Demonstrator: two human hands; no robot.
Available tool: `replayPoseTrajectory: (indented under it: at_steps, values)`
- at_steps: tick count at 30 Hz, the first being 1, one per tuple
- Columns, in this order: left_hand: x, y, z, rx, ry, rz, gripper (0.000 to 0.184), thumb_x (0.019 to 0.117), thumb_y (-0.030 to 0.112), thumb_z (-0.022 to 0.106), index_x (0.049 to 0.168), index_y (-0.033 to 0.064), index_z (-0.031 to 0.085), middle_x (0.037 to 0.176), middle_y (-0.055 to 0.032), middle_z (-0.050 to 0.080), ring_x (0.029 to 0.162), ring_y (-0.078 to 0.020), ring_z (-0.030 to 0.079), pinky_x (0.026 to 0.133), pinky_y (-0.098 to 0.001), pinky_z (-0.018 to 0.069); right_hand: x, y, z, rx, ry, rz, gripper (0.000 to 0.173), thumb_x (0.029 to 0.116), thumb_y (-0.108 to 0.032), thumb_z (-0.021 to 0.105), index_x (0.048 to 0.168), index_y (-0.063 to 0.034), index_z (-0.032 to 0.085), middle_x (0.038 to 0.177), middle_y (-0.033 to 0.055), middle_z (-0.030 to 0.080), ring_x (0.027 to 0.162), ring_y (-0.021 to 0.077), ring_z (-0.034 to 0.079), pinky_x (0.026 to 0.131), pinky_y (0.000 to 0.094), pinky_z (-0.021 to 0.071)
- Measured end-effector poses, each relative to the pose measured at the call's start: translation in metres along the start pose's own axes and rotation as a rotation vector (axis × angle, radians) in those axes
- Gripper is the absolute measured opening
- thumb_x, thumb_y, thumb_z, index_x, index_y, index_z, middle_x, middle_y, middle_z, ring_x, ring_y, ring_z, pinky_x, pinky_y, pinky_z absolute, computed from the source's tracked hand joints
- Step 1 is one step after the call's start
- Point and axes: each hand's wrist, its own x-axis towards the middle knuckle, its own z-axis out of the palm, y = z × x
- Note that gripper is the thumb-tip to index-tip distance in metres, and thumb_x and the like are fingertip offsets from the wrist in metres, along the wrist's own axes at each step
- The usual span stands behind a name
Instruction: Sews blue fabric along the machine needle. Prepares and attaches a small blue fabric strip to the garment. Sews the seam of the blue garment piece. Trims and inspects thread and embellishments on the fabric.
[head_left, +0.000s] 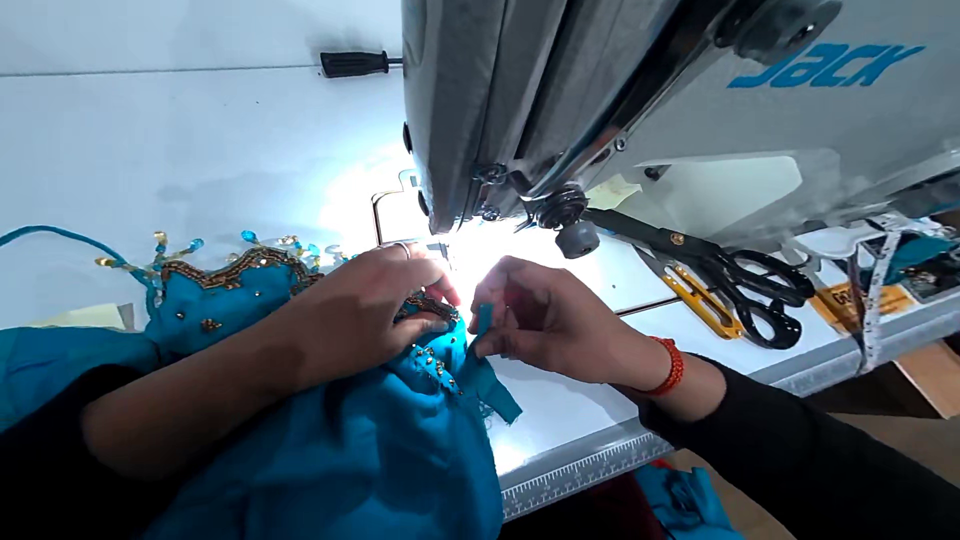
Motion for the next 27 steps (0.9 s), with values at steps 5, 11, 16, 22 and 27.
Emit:
replayPoseTrajectory:
  at_steps: [5,11,16,22,27]
  values:
    - [0.001,-0.003,0.001,-0.056,0.021,0.001,0.015,0.0846,0.021,0.072,0.099,0.0171,0.068,0.094,0.0026,0.063,0.084,-0.0074,0.062,0.072,-0.0245,0.0521,-0.001,-0.002,-0.002,0.177,-0.050,0.027,0.010,0.0957,-0.001,0.064,0.106,-0.0030,0.063,0.084,0.0003,0.069,0.066,0.0032,0.065,0.057,0.0167,0.0558]
    - [0.003,0.002,-0.005,-0.187,-0.041,-0.091,0.011,0.0893,0.018,0.074,0.095,0.0185,0.065,0.082,0.0113,0.065,0.068,0.0041,0.058,0.059,-0.0133,0.0465,0.001,-0.011,-0.004,0.439,-0.028,0.237,0.006,0.0993,0.000,0.060,0.098,-0.0063,0.060,0.072,-0.0004,0.069,0.055,0.0017,0.062,0.049,0.0142,0.0507]
    - [0.004,0.005,-0.011,-0.395,-0.100,-0.169,0.013,0.0908,0.016,0.073,0.098,0.0189,0.062,0.091,0.0123,0.068,0.076,0.0044,0.063,0.063,-0.0143,0.0518,0.002,-0.023,0.004,0.330,0.013,0.341,0.003,0.1004,-0.001,0.059,0.103,-0.0005,0.058,0.068,0.0010,0.064,0.050,-0.0010,0.055,0.047,0.0119,0.0446]
    - [0.004,0.007,-0.013,-0.434,-0.127,-0.204,0.018,0.0918,0.016,0.073,0.103,0.0195,0.060,0.095,0.0122,0.067,0.081,0.0041,0.065,0.067,-0.0145,0.0540,0.003,-0.008,0.006,0.243,0.042,0.237,0.008,0.0973,-0.006,0.066,0.103,-0.0054,0.061,0.067,0.0007,0.065,0.048,0.0028,0.056,0.043,0.0153,0.0458]
    - [0.004,0.007,-0.014,-0.500,-0.159,-0.232,0.020,0.0916,0.016,0.073,0.106,0.0193,0.060,0.098,0.0109,0.067,0.083,0.0022,0.066,0.068,-0.0156,0.0557,0.003,-0.010,0.006,0.255,0.045,0.222,0.005,0.1002,-0.007,0.062,0.101,-0.0067,0.058,0.070,-0.0001,0.064,0.049,0.0013,0.054,0.041,0.0136,0.0432]
